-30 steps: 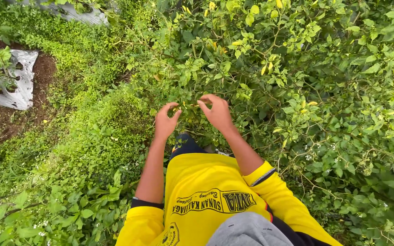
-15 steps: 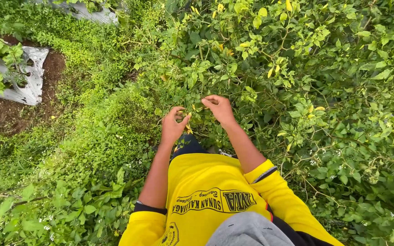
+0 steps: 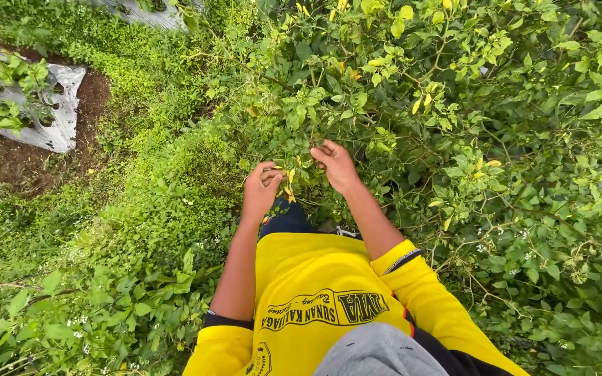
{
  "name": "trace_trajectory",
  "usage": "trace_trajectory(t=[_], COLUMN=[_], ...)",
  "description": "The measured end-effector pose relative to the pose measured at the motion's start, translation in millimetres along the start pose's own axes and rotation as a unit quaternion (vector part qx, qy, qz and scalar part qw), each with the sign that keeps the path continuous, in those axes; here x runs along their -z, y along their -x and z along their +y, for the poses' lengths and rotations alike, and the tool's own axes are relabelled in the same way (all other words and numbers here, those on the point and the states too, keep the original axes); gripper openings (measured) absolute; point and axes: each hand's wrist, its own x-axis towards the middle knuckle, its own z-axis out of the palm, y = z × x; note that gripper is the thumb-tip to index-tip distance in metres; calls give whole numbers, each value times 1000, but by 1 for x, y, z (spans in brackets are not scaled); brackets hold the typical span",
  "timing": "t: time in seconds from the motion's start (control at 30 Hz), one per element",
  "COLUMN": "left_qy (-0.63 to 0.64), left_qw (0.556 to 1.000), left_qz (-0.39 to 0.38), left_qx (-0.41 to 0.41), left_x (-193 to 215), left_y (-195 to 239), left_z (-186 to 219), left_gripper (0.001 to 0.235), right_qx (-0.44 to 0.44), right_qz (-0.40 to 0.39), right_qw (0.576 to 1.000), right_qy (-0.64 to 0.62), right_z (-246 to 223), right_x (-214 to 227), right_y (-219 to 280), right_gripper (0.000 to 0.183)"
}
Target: Harvesting small chili peppers from a plant in a field.
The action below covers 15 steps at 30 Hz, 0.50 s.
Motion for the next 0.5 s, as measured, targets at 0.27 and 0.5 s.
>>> trace_trajectory(t=[0.27,0.5], left_qy=[49,38], left_qw=[997,997], left_qz=[-9,-40], left_qx=[53,61], left_x=[7,24], left_y=[-21,-40], left_z=[-13,2], left_gripper=[46,46], right_qx=[99,126], right_qz=[84,104], right_qw=[988,968], right_qy=[84,188], right_z=[10,-29], right_x=[11,-5], right_y=[-12,3], right_gripper=[35,26])
